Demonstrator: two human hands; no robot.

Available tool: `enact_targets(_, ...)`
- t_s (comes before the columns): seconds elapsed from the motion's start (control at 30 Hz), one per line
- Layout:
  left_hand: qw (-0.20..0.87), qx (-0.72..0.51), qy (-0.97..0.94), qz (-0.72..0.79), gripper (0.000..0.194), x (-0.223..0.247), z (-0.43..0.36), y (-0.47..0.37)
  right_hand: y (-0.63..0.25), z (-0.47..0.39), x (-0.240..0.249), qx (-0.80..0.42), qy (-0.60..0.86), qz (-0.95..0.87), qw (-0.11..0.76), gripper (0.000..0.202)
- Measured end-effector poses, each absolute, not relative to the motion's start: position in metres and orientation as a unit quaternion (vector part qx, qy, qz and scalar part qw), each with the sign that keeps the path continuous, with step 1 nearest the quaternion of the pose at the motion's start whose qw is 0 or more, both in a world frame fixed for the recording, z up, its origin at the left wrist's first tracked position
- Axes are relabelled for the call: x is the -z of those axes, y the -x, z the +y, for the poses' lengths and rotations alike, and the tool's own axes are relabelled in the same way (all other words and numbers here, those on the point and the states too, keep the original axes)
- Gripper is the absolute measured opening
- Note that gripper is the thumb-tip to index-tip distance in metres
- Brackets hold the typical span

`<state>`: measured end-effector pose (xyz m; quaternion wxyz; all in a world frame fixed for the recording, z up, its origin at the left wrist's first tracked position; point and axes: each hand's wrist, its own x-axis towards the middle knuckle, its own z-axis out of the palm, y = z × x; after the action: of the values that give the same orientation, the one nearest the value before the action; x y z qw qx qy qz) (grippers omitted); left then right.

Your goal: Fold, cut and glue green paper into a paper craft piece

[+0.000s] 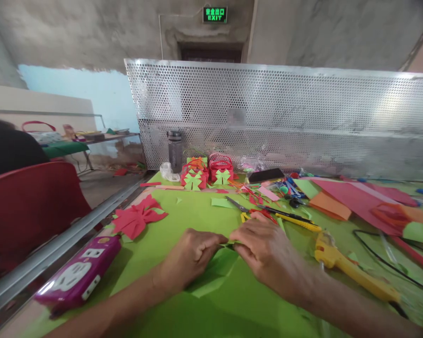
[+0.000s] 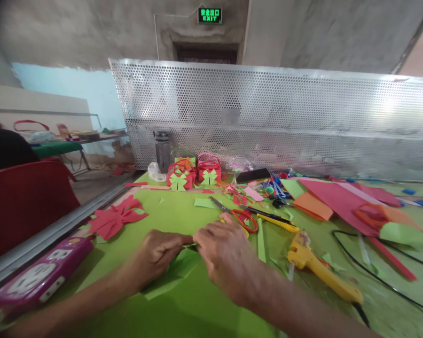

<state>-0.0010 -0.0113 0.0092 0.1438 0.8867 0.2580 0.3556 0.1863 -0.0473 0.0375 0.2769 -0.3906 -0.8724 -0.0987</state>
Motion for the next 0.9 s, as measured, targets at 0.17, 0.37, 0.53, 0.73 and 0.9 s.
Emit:
enact_targets(0.17,0.146,-0.364,-0.882,0.262,0.027,-0.012,-0.014,0.001,-0.184,-0.044,-0.035,0.088,0.379,-0.865,0.318,0.015)
enact_targets(0.37,0.157,-0.378,-0.870,0.275,0.028,-0.015,-0.017,-0.002,-0.183,-0.044,-0.031,0.100,0.358,-0.865,0.336,0.016)
enact_targets(0.53,0.173,-0.388,-0.862,0.276,0.028,-0.015,-0.018,-0.003,-0.188,-0.041,-0.028,0.119,0.298,-0.897,0.303,0.017)
enact_targets(0.73,0.188,-0.378,-0.861,0.281,0.030,-0.014,-0.019,-0.002,-0.194,-0.037,-0.026,0.144,0.239,-0.914,0.294,0.017)
enact_targets(0.9,0.197,-0.367,-0.862,0.289,0.029,-0.016,-0.020,-0.002,-0.195,-0.037,-0.031,0.141,0.225,-0.920,0.288,0.020)
